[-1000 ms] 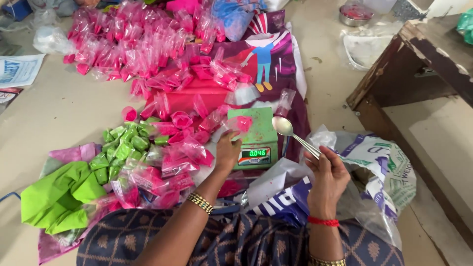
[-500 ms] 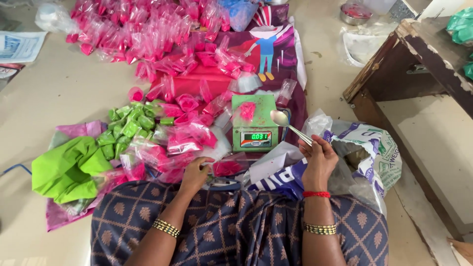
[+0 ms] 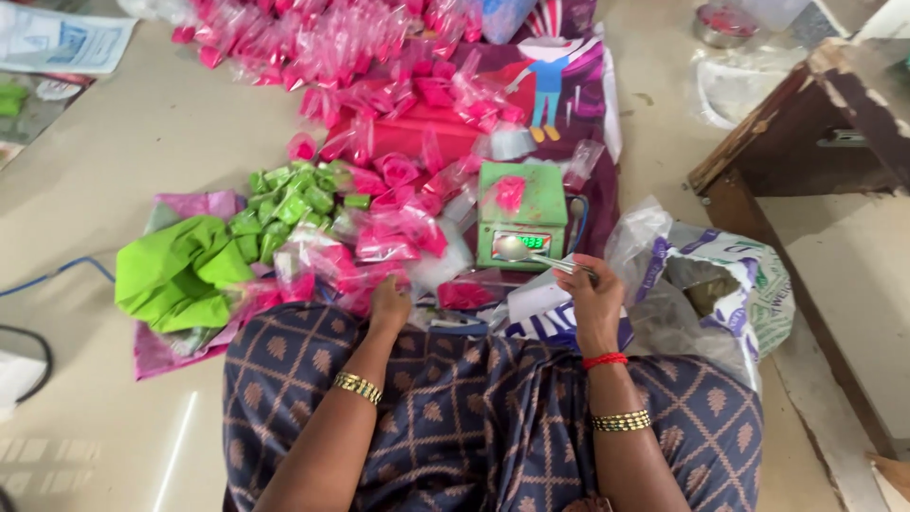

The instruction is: The person weighs small pink packets on a digital scale and organizes them.

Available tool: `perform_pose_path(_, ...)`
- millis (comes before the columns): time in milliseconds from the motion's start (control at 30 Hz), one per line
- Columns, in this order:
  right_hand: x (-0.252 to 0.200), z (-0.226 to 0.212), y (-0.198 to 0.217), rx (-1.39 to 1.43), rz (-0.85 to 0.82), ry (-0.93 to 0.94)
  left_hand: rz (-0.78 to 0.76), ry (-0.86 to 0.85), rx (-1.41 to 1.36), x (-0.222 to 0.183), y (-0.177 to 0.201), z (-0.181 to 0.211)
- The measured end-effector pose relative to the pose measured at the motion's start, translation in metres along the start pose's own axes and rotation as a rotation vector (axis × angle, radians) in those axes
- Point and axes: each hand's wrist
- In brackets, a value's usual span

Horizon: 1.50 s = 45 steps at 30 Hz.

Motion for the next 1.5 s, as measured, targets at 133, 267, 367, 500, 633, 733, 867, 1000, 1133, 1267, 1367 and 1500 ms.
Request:
perform_pose_path(133, -0.023, -0.018, -0.028, -0.306, -0.066, 0.122, -0.179, 0.099, -0.094, -0.018, 0.044, 0.042)
perform_pose_path(267, -0.023, -0.031, -0.030, -0.702, 0.009, 0.308, -0.413, 0.026, -0.088, -0.032, 0.058, 0.074)
perform_pose_path(367, -0.012, -0.012, -0.023, -0.800, -0.002, 0.304, -0.443, -0.037, -0.070, -0.034, 0.054, 0.089)
perform_pose_path(500, 0.000, 0.020, -0.020, -0.761, -0.131, 0.171, -0.403, -0.121, -0.066, -0.033, 0.064, 0.118)
perform_pose_path(633, 0.002, 0.032, -0.029, -0.704, -0.213, 0.132, -0.432, -0.102, -0.012, -0.026, 0.045, 0.109)
perform_pose_path(733, 0.007, 0.037, -0.029, -0.716, -0.248, 0.176, -0.411, -0.087, 0.020, -0.023, 0.022, 0.094)
perform_pose_path(867, 0.011, 0.034, -0.023, -0.692, -0.182, 0.262, -0.339, -0.101, 0.016, -0.028, 0.035, 0.102)
perform_pose_path(1000, 0.004, -0.004, -0.034, -0.770, -0.039, 0.324, -0.294, -0.155, -0.005, -0.037, 0.074, 0.141)
perform_pose_path(1133, 0.003, 0.008, -0.035, -0.769, -0.068, 0.322, -0.326, -0.176, -0.033, -0.038, 0.041, 0.131)
perform_pose_path(1267, 0.010, 0.016, -0.031, -0.762, -0.128, 0.286, -0.348, -0.169, -0.010, -0.033, 0.016, 0.115)
perform_pose_path(1367, 0.014, 0.018, -0.029, -0.759, -0.145, 0.223, -0.348, -0.159, -0.004, -0.033, 0.021, 0.114)
perform_pose_path(1500, 0.021, 0.020, -0.033, -0.687, -0.229, 0.093, -0.386, -0.137, 0.020, -0.028, 0.027, 0.116)
Point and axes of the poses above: each hand's wrist, its own x-axis towards the middle knuckle, its own y-axis out of the back of the hand, z = x × y, and after that the axes turned 7 degrees about x, right-handed
